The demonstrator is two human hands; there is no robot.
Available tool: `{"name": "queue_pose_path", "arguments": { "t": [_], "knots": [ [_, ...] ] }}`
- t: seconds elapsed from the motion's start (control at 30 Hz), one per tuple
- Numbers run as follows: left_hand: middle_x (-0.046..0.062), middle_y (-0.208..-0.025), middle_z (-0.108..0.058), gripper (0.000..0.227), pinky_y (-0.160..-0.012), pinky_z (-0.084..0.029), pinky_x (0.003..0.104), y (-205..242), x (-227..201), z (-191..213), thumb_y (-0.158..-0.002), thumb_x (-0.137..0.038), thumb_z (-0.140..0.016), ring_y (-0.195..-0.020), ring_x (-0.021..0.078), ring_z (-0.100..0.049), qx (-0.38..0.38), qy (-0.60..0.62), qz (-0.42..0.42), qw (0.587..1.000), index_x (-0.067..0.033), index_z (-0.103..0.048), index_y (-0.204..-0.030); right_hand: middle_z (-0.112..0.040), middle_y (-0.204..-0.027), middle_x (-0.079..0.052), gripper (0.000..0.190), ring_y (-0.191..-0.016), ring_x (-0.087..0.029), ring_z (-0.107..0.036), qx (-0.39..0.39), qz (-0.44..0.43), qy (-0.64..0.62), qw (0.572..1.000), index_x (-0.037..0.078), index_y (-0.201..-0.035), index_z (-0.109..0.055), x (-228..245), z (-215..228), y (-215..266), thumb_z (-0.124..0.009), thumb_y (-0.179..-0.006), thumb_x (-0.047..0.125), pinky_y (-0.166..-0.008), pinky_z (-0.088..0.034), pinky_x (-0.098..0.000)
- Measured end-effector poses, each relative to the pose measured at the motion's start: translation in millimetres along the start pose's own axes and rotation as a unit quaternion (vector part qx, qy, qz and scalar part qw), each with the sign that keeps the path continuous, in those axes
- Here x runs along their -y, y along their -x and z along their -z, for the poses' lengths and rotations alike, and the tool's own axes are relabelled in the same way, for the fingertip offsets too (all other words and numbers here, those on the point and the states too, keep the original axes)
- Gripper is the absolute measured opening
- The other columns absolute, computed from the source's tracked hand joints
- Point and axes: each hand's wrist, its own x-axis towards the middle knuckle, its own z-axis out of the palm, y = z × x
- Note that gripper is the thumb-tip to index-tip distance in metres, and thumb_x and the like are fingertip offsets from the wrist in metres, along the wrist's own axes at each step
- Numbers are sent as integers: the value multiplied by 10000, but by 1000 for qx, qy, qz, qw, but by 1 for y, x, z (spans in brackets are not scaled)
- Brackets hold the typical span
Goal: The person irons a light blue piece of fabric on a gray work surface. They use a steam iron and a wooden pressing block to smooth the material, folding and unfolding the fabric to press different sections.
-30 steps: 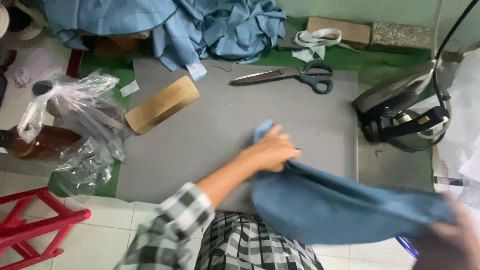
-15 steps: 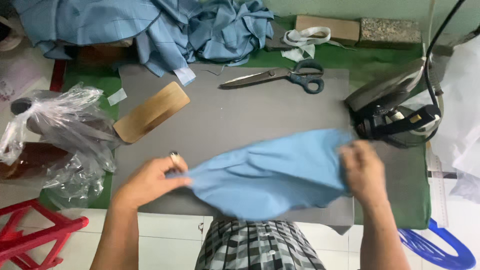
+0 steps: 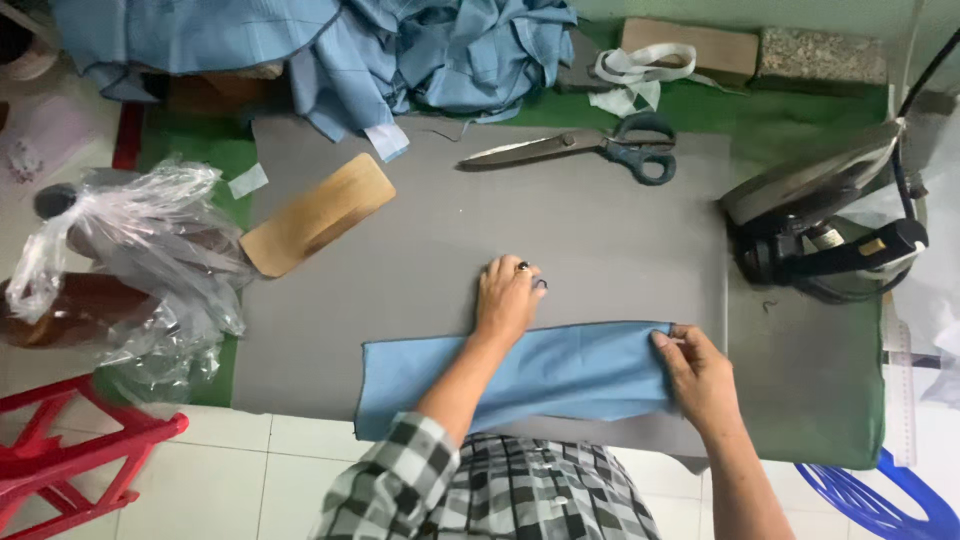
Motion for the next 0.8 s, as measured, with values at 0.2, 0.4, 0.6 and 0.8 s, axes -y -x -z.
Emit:
{"name": "queue_pose_path", "arguments": {
  "t": [0.2,0.4,0.6,0.8],
  "knots": [
    [53,-980,-735,294,-795,-551,476,80,92,73,-764,47,-598,-1120,300,-656,41,-155,-83,984,-190,-755,-842,-714,-1307,-152,622,-1259,-269,-641,120,-134,-90,980,80,-1319,-693,13,11,26,-688,-817,447,-1117,-486,-420],
    [172,-1081,-793,900,-882,-534,497,260,169,210,-1144,-651,-125,-1093,376,-724,156,-329,517,774,-42,-786,-1091,-430,-618,-5,513,-588,-134,-373,203,-97,-87,971,141,-640,-473,-54,3,26,-937,-785,309,-584,-243,-279],
    [106,-1173,-723,295,-1043,-454,414,212,127,140,-999,-304,-634,-1163,290,-604,-161,-8,320,934,-96,-753,-1171,-881,-1010,-64,447,-1038,-192,-764,251,-155,161,942,89,-1059,-846,-5,24,22,-768,-824,461,-971,-497,-307],
    [160,-1107,-710,485,-976,-512,482,161,106,144,-871,-326,-791,-1125,348,-680,41,-67,283,956,-97,-641,-1271,-721,-916,-214,477,-798,-302,-682,35,-104,-85,990,-56,-1103,-723,-46,-35,-23,-904,-839,298,-651,-540,-400]
  ]
}}
